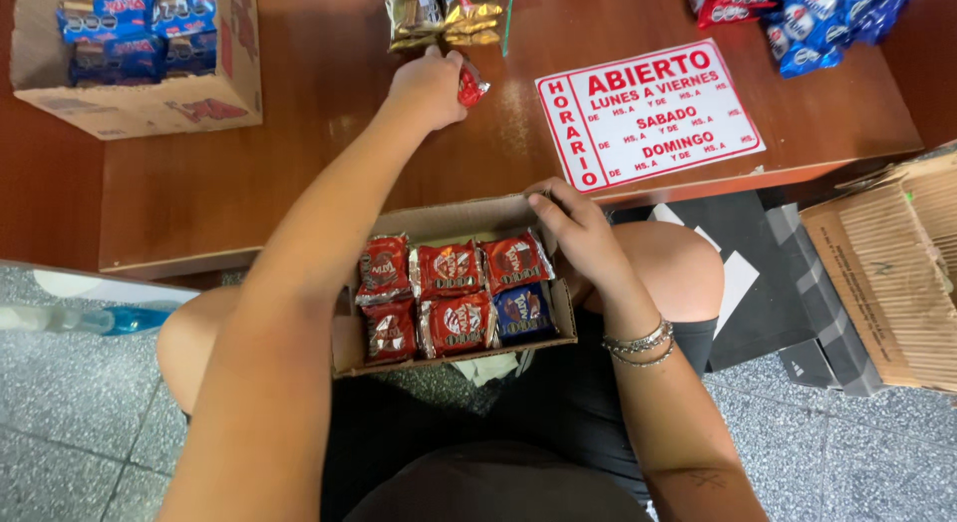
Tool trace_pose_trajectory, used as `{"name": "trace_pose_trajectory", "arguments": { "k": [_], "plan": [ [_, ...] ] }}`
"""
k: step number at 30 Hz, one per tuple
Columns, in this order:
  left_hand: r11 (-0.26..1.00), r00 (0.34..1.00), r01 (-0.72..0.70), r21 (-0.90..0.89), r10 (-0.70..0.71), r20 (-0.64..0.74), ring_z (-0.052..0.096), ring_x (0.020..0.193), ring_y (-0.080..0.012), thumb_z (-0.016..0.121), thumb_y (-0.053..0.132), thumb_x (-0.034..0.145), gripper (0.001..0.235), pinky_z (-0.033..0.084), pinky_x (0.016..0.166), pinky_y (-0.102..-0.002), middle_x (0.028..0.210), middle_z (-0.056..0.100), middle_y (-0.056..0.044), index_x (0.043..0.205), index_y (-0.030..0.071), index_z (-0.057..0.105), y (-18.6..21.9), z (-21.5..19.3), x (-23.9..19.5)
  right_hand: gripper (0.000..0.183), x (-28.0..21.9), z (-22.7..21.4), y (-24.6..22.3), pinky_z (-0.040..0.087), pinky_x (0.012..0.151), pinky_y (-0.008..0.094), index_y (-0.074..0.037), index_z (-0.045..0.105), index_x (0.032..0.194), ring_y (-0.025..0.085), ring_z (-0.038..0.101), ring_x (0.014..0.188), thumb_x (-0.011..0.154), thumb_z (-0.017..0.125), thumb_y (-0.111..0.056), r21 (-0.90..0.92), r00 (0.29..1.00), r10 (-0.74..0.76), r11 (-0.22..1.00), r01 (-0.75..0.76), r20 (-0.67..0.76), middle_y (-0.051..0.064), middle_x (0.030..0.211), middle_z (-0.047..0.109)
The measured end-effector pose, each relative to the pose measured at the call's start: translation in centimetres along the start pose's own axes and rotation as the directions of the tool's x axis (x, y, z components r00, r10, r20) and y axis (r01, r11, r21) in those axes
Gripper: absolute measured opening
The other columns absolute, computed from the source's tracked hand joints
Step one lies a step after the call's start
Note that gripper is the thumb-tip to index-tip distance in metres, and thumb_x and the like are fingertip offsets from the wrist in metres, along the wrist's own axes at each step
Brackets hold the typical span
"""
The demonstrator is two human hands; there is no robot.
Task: The person sits on the floor and packs small, individually wrapped snack packets into a cardboard box. They pick up packets from a pile on a nearby table and arrange them neatly inside the box.
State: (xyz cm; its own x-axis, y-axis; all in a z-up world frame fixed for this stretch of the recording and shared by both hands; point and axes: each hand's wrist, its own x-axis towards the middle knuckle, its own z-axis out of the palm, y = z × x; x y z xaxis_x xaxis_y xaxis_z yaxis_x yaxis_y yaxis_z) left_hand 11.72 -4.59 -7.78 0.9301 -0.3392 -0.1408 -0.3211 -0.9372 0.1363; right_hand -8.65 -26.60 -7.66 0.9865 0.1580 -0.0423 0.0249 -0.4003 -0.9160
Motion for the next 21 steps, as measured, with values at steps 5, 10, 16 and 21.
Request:
{"name": "trace_pose_trajectory", "arguments": {
  "k": [5, 10, 16, 21],
  "plan": [
    [0.974, 0.97, -0.132, -0.183, 0.09, -0.224, 0.066, 0.081, -0.0455, 0.078, 0.041, 0.082, 0.058, 0.052, 0.064, -0.054, 0.103, 0.062, -0.019, 0.125, 0.012, 0.053, 1.6, -4.0, -10.4, 0.022, 0.3, 0.0, 0.7, 0.044, 0.096, 0.028, -0.012, 0.067, 0.112, 0.012, 0.062, 0.104, 0.104, 0.054, -0.028, -0.023, 0.999, -0.053, 0.998, 0.053, 0.01, -0.001, 0.107, 0.069],
    [0.998, 0.999, 0.047, -0.039, -0.047, -0.005, 0.068, 0.084, -0.0408, 0.065, 0.06, 0.086, 0.065, 0.053, 0.066, -0.054, 0.1, 0.068, -0.013, 0.134, 0.017, 0.052, 4.7, -7.0, -25.9, 0.019, 0.4, 0.2, 1.4, 0.042, 0.099, 0.026, -0.011, 0.065, 0.111, 0.011, 0.059, 0.106, 0.107, 0.054, -0.026, -0.001, 0.995, -0.1, 0.995, 0.1, 0.021, 0.0, 0.107, 0.067],
    [0.986, 0.923, 0.145, 0.081, -0.165, 0.349, 0.074, 0.092, -0.0399, 0.06, 0.054, 0.091, 0.057, 0.06, 0.071, -0.053, 0.098, 0.071, -0.017, 0.124, 0.009, 0.053, 4.8, -2.4, -31.7, 0.022, 0.4, 0.2, 1.2, 0.048, 0.102, 0.045, -0.014, 0.071, 0.12, 0.028, 0.065, 0.107, 0.11, 0.059, -0.03, -0.022, 0.999, -0.051, 0.998, 0.05, -0.013, 0.015, 0.101, 0.069],
    [0.991, 0.956, 0.085, 0.099, -0.109, 0.271, 0.074, 0.084, -0.0359, 0.065, 0.045, 0.09, 0.043, 0.06, 0.066, -0.049, 0.089, 0.07, -0.011, 0.118, 0.012, 0.06, 2.3, 1.3, -31.5, 0.023, 0.4, 0.2, 2.0, 0.049, 0.1, 0.043, -0.016, 0.072, 0.12, 0.022, 0.063, 0.103, 0.111, 0.058, -0.032, -0.027, 0.999, -0.034, 0.999, 0.034, -0.029, 0.012, 0.097, 0.068]
  ]
}}
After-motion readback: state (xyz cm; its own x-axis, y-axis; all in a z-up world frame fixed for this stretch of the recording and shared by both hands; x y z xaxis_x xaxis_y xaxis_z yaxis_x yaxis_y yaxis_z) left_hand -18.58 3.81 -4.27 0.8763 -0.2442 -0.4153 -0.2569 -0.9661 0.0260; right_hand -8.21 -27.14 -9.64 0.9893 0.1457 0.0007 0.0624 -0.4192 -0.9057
